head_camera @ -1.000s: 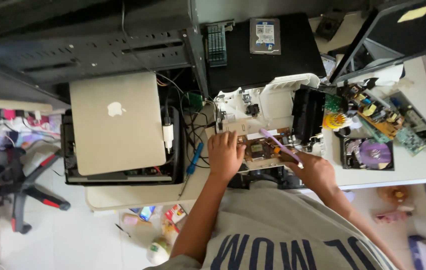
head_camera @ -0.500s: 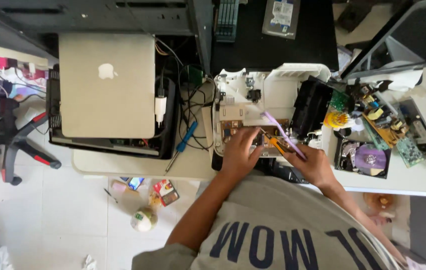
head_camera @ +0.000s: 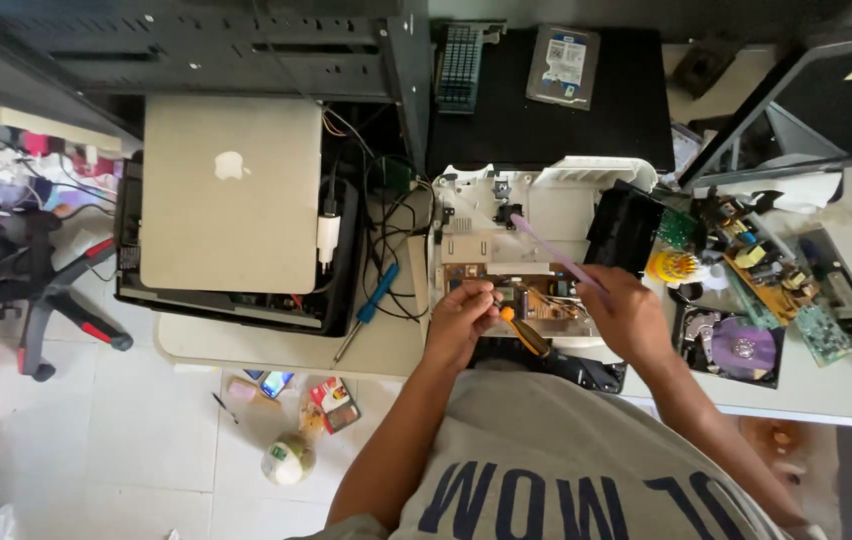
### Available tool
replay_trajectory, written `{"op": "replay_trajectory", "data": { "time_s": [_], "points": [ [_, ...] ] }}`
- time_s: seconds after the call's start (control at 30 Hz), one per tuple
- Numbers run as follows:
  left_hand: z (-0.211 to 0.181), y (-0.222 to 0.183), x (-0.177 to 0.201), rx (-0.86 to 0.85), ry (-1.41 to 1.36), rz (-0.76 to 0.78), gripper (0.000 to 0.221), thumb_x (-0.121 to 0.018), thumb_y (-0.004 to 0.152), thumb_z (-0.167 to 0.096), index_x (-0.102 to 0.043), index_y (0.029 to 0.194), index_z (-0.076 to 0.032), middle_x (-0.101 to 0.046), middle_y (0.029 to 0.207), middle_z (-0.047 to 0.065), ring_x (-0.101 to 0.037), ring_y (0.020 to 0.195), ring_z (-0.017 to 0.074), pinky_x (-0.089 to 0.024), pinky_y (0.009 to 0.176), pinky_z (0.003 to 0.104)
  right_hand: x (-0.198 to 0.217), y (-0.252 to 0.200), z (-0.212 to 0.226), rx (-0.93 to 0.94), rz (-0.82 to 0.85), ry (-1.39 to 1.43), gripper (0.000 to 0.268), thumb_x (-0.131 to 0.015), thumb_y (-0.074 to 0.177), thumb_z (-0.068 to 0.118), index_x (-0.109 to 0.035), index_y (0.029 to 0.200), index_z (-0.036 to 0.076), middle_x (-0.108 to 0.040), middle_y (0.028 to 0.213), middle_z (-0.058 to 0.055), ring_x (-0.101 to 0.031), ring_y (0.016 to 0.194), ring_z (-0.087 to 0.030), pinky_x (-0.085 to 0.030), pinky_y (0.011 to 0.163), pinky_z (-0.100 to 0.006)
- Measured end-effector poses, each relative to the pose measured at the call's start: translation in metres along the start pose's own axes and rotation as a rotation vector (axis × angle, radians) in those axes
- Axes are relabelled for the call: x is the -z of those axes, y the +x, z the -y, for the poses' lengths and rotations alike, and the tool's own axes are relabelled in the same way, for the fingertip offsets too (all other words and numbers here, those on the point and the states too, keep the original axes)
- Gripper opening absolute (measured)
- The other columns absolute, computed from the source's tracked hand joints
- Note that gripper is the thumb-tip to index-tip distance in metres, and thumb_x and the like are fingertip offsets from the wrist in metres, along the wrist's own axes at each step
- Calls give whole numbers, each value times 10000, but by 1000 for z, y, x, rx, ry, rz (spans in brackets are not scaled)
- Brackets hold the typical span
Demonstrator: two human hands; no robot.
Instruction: Disassembling and cleaning the internal components of a printer using a screwdriver and a toothbrush
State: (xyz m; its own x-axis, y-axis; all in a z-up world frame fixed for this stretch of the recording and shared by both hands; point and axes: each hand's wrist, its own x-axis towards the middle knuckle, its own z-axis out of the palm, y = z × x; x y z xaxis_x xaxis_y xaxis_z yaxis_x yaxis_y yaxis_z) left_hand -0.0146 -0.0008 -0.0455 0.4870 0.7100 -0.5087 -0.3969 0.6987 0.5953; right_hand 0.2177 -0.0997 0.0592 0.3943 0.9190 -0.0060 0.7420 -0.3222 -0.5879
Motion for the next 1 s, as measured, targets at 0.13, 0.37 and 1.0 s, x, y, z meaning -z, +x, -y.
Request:
{"op": "replay_trajectory", "data": {
  "time_s": [0.13, 0.37, 1.0],
  "points": [
    [-4, 1, -3, 21, 15, 3, 256, -709, 937, -29, -663, 1188, 0, -737, 1051, 207, -759, 789, 171, -675, 669, 251, 10, 19, 24, 93, -60, -80, 396, -644, 993, 295, -652, 1367, 167, -664, 1100, -159, -698, 938, -429, -585, 778, -536],
    [-24, -1, -34, -103, -174, -88, 194, -695, 975, -94, -650, 1158, -50, -727, 1095, 181, -755, 816, 168, -679, 739, 265, 12, 2, 45, 339, 94, 397, 617, -760, 850, 448, -684, 1338, 79, -659, 1208, -217, -661, 944, -380, -538, 784, -435],
    [-14, -8, -32, -1097, 1901, 105, 503, -731, 768, -551, -697, 1136, -208, -530, 1152, 74, -551, 1067, 318, -433, 768, 439, -18, -44, -3, -63, 55, -139, 309, -737, 890, 437, -752, 1151, 272, -777, 801, -99, -760, 784, -316, -605, 737, -453]
  ]
}}
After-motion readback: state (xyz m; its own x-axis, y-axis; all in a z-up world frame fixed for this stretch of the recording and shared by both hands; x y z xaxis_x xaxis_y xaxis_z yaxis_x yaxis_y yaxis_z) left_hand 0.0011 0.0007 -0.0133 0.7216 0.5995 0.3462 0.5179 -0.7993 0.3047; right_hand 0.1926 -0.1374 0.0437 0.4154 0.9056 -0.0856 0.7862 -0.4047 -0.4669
